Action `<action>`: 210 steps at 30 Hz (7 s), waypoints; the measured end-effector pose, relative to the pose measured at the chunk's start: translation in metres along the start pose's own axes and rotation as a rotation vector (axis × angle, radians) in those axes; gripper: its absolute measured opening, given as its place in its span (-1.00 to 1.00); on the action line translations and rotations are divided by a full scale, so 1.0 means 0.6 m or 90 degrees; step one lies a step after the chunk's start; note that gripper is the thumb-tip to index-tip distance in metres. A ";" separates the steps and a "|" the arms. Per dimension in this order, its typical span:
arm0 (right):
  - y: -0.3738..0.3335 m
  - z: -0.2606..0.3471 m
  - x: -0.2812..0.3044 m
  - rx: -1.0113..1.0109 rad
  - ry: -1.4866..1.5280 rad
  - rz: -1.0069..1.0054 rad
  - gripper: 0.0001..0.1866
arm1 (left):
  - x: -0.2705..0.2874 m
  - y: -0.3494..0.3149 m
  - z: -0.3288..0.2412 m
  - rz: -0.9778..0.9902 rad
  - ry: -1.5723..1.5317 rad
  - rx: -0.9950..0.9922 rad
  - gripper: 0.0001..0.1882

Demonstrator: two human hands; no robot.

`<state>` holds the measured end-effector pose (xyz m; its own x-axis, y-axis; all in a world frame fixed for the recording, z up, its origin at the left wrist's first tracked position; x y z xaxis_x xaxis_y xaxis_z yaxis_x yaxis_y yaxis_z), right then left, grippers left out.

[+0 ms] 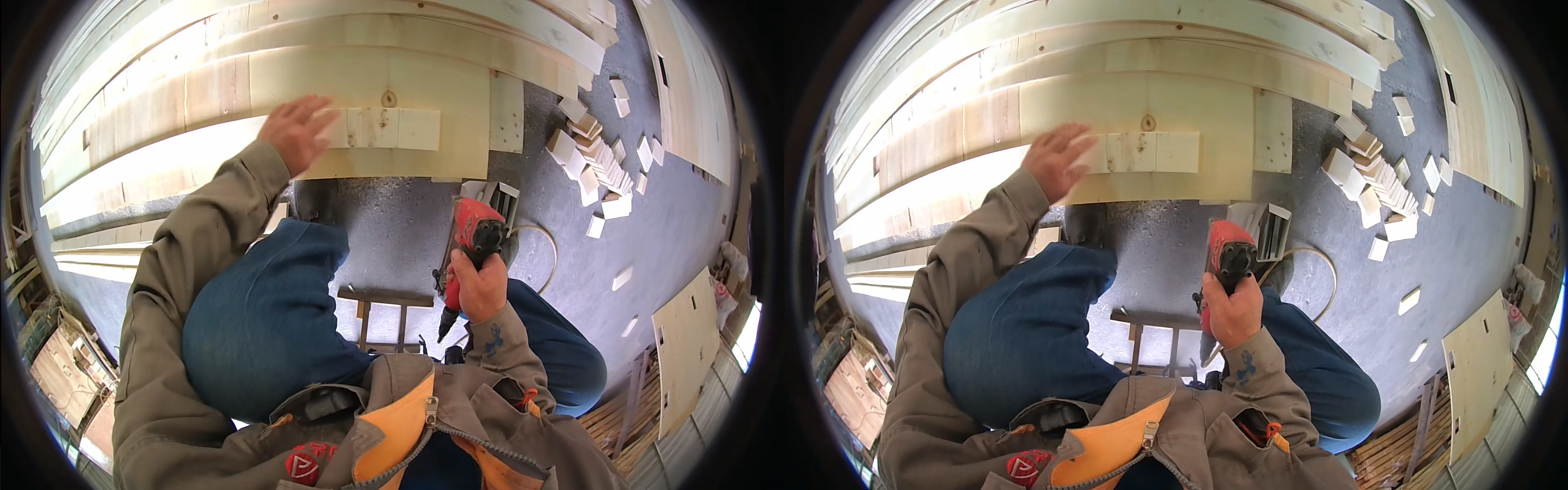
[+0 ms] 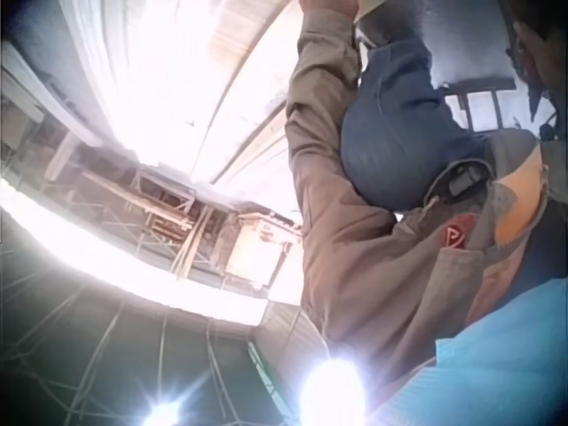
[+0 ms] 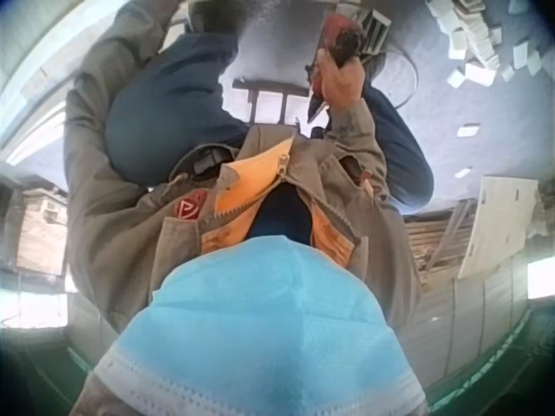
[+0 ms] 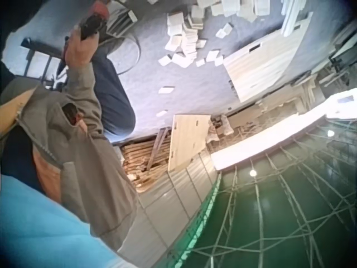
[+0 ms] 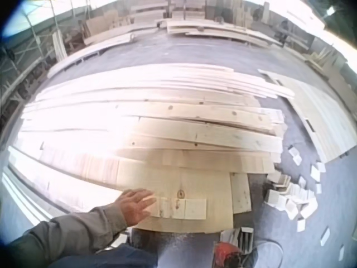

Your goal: The person assembles a curved wooden structure by placing small wooden blocks onto a larger curved frame and securing them with a red pneumatic nail gun. The person repeatedly picks up blocks, positions them, and nails them in place.

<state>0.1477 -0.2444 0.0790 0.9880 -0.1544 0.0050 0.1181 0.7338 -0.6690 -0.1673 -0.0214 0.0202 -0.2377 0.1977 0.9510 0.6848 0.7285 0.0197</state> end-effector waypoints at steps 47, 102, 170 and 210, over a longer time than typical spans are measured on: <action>0.185 0.073 -0.183 0.174 -0.196 -0.038 -0.63 | -0.083 -0.041 -0.033 0.089 0.047 -0.042 -0.32; 0.175 0.075 -0.197 0.205 -0.286 -0.008 -0.62 | -0.079 -0.039 -0.033 0.119 0.020 -0.042 -0.27; 0.149 0.043 -0.179 0.151 -0.276 0.019 -0.63 | -0.079 -0.040 -0.035 0.101 0.016 -0.039 -0.31; 0.124 0.021 -0.179 0.163 -0.243 0.013 -0.60 | -0.080 -0.041 -0.037 0.059 0.035 -0.049 -0.27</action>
<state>0.0518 -0.1649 0.0384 0.9506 0.0819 0.2995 0.0710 0.8818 -0.4663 -0.1578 -0.0635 -0.0189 -0.1339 0.2240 0.9654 0.7531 0.6562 -0.0477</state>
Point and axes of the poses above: each hand's wrist, its own y-axis towards the middle knuckle, its own x-axis out of the back of the hand, z = x × y, the point moved 6 cm from there along y, towards the middle knuckle, and after that the axes turned 3 degrees about z, right-handed, at the moved point
